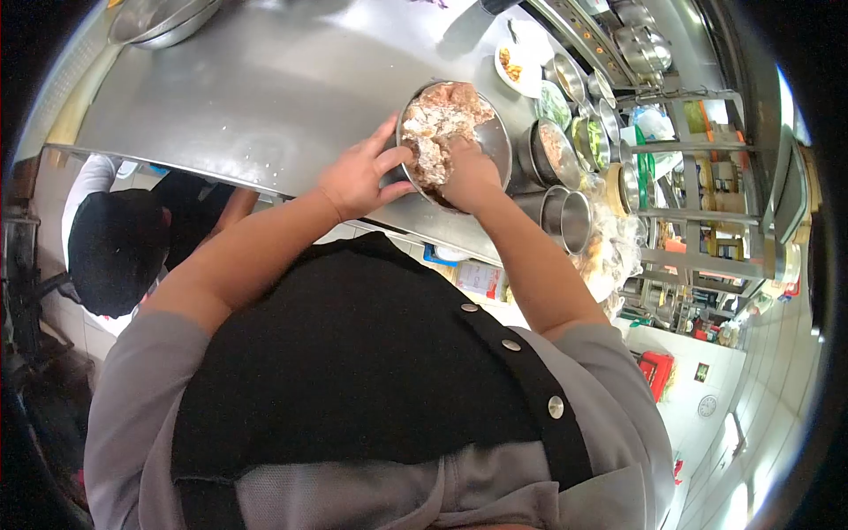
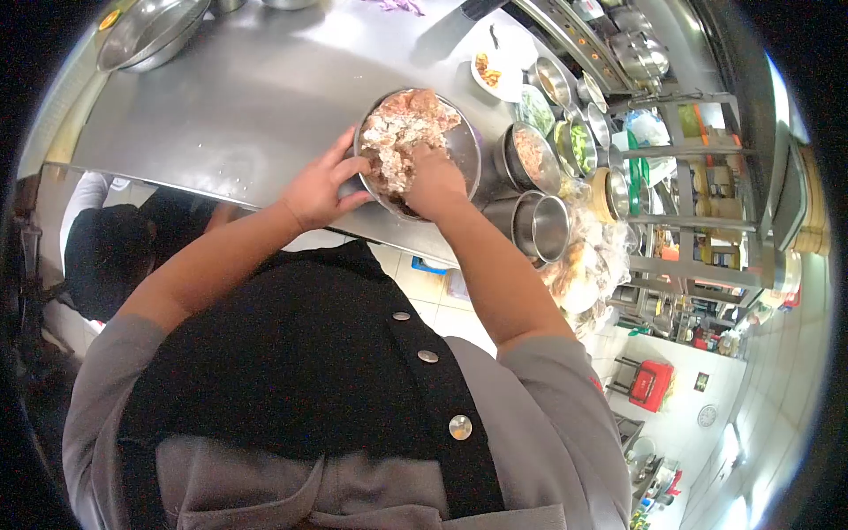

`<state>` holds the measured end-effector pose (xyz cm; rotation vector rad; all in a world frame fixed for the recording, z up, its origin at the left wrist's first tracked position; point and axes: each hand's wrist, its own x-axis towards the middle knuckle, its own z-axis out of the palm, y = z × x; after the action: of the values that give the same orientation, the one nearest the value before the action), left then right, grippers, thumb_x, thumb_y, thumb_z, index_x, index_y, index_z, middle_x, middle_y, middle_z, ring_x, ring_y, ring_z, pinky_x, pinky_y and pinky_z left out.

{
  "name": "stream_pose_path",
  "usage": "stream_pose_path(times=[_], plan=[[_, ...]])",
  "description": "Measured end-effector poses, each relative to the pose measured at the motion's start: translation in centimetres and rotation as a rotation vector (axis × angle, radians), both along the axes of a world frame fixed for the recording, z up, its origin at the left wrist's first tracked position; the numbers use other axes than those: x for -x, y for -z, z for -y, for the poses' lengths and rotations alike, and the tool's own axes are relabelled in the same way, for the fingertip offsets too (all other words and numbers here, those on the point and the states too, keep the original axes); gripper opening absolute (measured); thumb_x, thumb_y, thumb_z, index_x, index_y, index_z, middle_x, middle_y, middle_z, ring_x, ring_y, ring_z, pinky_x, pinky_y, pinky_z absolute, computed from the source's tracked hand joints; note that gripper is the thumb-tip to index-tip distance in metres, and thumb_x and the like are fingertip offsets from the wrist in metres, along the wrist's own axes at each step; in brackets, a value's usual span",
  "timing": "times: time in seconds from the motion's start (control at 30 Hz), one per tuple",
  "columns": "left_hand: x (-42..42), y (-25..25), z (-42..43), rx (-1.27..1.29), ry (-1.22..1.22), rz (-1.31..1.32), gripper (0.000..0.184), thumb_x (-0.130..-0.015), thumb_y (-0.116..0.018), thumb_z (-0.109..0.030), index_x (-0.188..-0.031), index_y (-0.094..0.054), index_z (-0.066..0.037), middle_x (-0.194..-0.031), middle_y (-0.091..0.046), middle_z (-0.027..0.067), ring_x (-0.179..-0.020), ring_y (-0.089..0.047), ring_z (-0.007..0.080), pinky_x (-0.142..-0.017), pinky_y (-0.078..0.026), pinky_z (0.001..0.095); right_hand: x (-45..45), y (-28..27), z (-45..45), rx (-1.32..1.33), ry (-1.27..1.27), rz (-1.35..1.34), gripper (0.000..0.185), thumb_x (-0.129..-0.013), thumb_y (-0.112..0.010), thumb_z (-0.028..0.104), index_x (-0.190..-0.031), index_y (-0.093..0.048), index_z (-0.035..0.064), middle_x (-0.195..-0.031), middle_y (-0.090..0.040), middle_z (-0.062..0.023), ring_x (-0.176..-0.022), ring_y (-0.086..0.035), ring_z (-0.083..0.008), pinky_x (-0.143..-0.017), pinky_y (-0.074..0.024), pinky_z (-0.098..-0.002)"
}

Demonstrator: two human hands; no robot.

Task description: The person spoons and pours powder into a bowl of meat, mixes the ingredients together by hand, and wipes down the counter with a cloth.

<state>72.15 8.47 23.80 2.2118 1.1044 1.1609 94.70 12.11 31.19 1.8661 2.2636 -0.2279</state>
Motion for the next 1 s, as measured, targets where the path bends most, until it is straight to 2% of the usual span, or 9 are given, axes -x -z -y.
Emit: stream_pose_path(times=[0.17,0.3,0.47,0.5,0.6,0.7,0.8,0.83,1.0], plan=[[-0.4,1.0,-0.2,-0.013,0.018,0.092,0.046,-0.085,-0.081,-0.037,-0.121,-0.059,-0.019,-0.156,-0.036,0.0253,-0.116,-0.061,0.0455,-0.1,-0.051,0.0504,-0.8,-1.8,-1.4,0.109,0.12,-0.118,0.072,-0.071,-0.087,0.03,-0.133,-0.055,0.0148,-0.117,-0.071,-0.0191,-0.106,-0.068,-0.037,-0.094,-0.0539,-0.0437],[-0.6,1.4,-0.4,0.005,-0.002,0.11,0.047,-0.085,-0.08,-0.038,-0.123,-0.059,-0.019,-0.156,-0.036,0.0248,-0.117,-0.06,0.0457,-0.101,-0.05,0.0508,-4.2,-1.5,-2.9,0.109,0.103,-0.226,0.075,-0.069,-0.089,0.027,-0.133,-0.054,0.0078,-0.115,-0.072,-0.0159,-0.103,-0.07,-0.0284,-0.092,-0.0547,-0.0382],[-0.6,1.3,-0.3,-0.007,-0.02,0.081,0.048,-0.085,-0.08,-0.039,-0.124,-0.059,-0.02,-0.156,-0.036,0.0236,-0.117,-0.06,0.0454,-0.101,-0.05,0.0507,-2.3,-8.6,-2.6,0.154,0.306,-0.412,0.07,-0.072,-0.089,0.015,-0.129,-0.052,-0.0013,-0.112,-0.072,-0.0125,-0.102,-0.069,-0.0205,-0.089,-0.0547,-0.0328],[-0.6,1.2,-0.3,-0.006,-0.028,0.07,0.048,-0.085,-0.08,-0.039,-0.124,-0.059,-0.021,-0.156,-0.036,0.0234,-0.117,-0.06,0.0452,-0.101,-0.05,0.0507,-2.2,-8.3,-2.6,0.129,0.291,-0.318,0.072,-0.074,-0.088,0.013,-0.133,-0.05,-0.0004,-0.115,-0.071,-0.0134,-0.105,-0.068,-0.0215,-0.091,-0.0542,-0.0345],[-0.3,0.7,-0.2,0.011,-0.01,0.043,0.048,-0.085,-0.08,-0.039,-0.124,-0.058,-0.021,-0.156,-0.036,0.0227,-0.117,-0.06,0.0452,-0.101,-0.051,0.0503,-3.2,-6.7,-2.9,0.287,0.21,-0.739,0.073,-0.077,-0.088,0.015,-0.138,-0.05,0.0012,-0.122,-0.068,-0.0135,-0.113,-0.065,-0.0212,-0.096,-0.0524,-0.0353],[-0.3,0.9,-0.2,0.003,-0.021,0.046,0.048,-0.086,-0.079,-0.039,-0.124,-0.058,-0.021,-0.156,-0.036,0.0216,-0.116,-0.061,0.0448,-0.099,-0.052,0.0499,-1.4,-8.5,-1.6,0.16,0.052,-0.444,0.065,-0.081,-0.087,0.019,-0.135,-0.056,0.002,-0.126,-0.067,-0.0129,-0.119,-0.062,-0.0209,-0.1,-0.0501,-0.0351],[-0.3,0.9,-0.1,0.028,-0.019,0.037,0.047,-0.086,-0.079,-0.039,-0.123,-0.059,-0.02,-0.157,-0.035,0.0211,-0.114,-0.062,0.0448,-0.098,-0.052,0.0498,-1.3,-7.4,-0.8,0.074,-0.017,-0.507,0.055,-0.082,-0.086,0.03,-0.127,-0.067,0.0066,-0.123,-0.07,-0.0174,-0.113,-0.066,-0.027,-0.099,-0.0513,-0.0376],[-0.3,0.9,-0.2,0.026,-0.021,0.043,0.047,-0.085,-0.079,-0.038,-0.123,-0.059,-0.02,-0.158,-0.035,0.0211,-0.114,-0.062,0.0447,-0.098,-0.052,0.0497,-1.3,-6.5,-0.9,0.082,-0.007,-0.556,0.046,-0.084,-0.086,0.027,-0.118,-0.069,0.0015,-0.127,-0.068,-0.0129,-0.118,-0.063,-0.0229,-0.102,-0.0495,-0.0362],[-0.1,0.8,-0.3,0.015,0.008,0.06,0.046,-0.085,-0.08,-0.037,-0.123,-0.059,-0.019,-0.16,-0.032,0.0215,-0.114,-0.062,0.0442,-0.098,-0.053,0.0492,-0.7,-3.8,-1.2,-0.037,-0.232,-0.43,0.036,-0.087,-0.081,0.026,-0.111,-0.068,0.0022,-0.108,-0.071,-0.0174,-0.102,-0.068,-0.0331,-0.091,-0.0526,-0.0403]])
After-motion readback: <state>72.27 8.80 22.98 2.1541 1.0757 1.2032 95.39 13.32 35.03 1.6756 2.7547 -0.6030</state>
